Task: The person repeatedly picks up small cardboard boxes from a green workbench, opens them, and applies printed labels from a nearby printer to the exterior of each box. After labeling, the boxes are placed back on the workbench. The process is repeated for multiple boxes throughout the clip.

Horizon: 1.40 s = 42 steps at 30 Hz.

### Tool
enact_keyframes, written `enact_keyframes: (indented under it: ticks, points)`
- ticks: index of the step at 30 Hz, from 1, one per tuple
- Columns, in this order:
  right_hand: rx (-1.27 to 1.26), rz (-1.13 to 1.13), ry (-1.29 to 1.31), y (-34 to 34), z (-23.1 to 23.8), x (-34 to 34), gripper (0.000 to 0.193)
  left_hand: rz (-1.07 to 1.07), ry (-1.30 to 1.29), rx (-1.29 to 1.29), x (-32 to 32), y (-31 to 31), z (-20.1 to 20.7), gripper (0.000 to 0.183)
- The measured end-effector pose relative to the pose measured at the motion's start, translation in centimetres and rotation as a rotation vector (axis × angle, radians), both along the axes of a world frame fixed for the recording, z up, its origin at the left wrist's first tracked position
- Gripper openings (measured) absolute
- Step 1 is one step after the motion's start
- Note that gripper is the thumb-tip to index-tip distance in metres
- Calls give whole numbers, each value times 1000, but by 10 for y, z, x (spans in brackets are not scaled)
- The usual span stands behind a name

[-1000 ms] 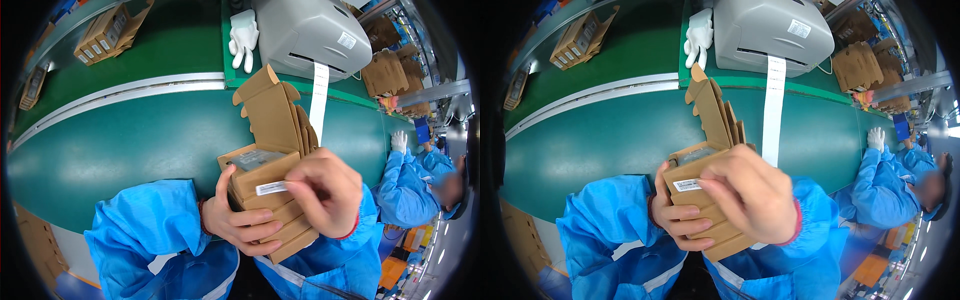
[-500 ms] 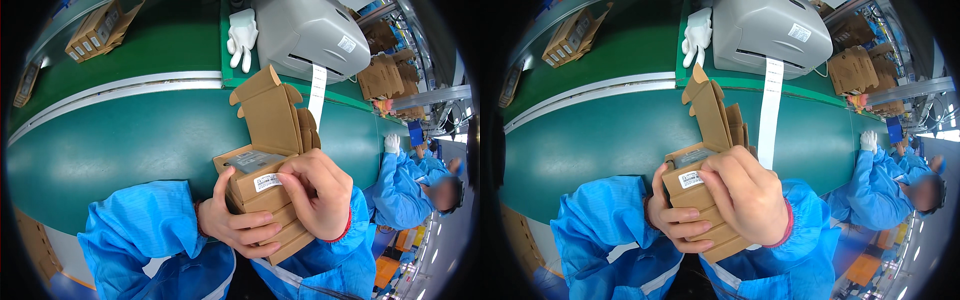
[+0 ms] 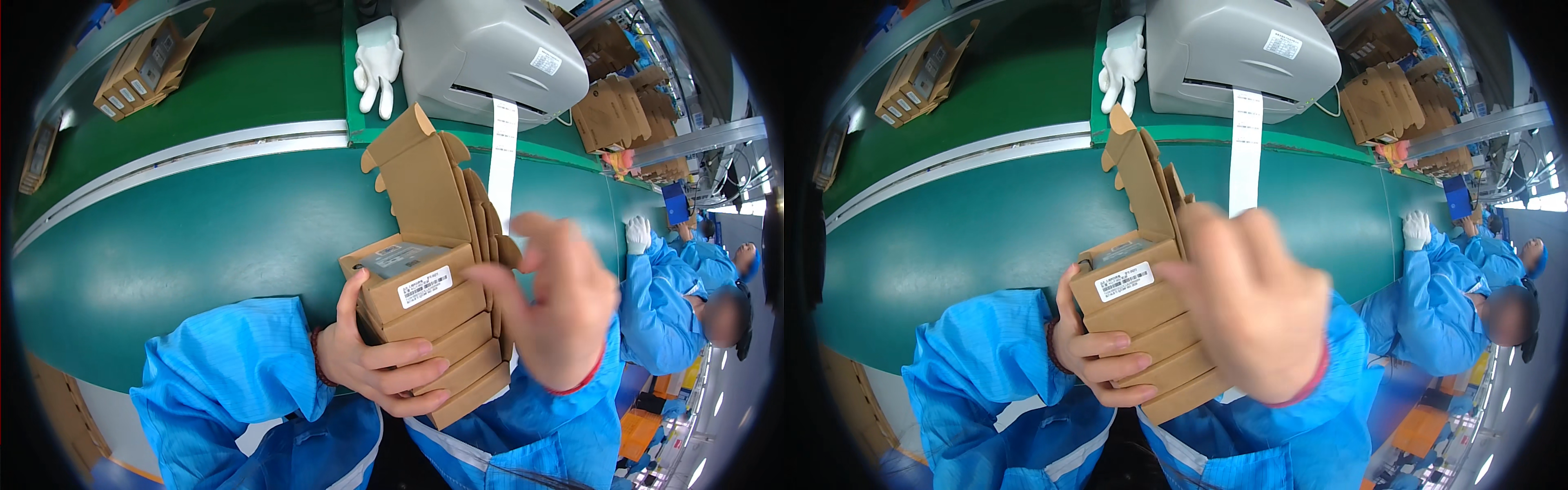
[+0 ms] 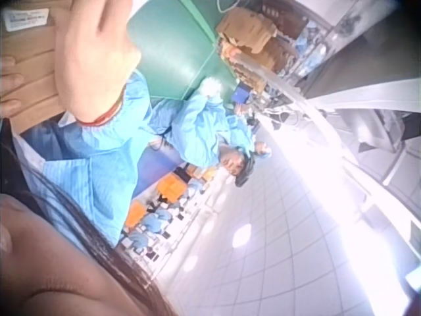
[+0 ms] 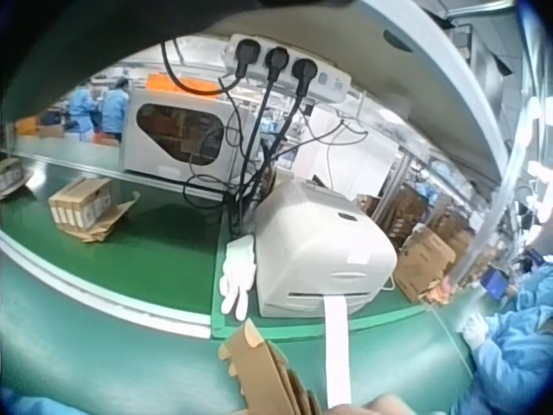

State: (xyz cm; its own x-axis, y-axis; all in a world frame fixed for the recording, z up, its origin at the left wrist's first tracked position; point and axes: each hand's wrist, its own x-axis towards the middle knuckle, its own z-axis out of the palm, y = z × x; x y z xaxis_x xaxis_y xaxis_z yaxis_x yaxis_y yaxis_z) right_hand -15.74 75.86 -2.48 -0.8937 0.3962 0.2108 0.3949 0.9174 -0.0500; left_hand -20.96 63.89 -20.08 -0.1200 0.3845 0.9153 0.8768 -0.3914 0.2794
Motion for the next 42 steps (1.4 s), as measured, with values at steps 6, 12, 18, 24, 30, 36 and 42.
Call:
enact_keyframes:
  ticks: [6, 12, 18, 24, 30, 36, 42]
  points:
    - [-212, -187, 164, 103, -5, 13, 13, -53, -41, 19, 1, 6, 2, 27]
    - [-512, -72, 376, 199, -103, 40, 30, -74, -23, -11, -5, 3, 7, 29]
    - [-956, -23, 449, 188, -104, 30, 39, -61, -55, 24, -4, 4, 7, 32]
    - [-765, -60, 540, 188, -117, 14, 26, -61, -72, 43, -4, 4, 8, 33]
    - [-585, -139, 608, 177, -110, 8, 14, -86, -83, 14, -9, -2, 15, 33]
    - [-283, -98, 610, 143, -75, 12, 5, -110, -82, 31, -14, -3, 21, 32]
    - [-483, 176, 367, 15, -11, 28, 10, -96, -75, 88, -15, -2, 10, 24]
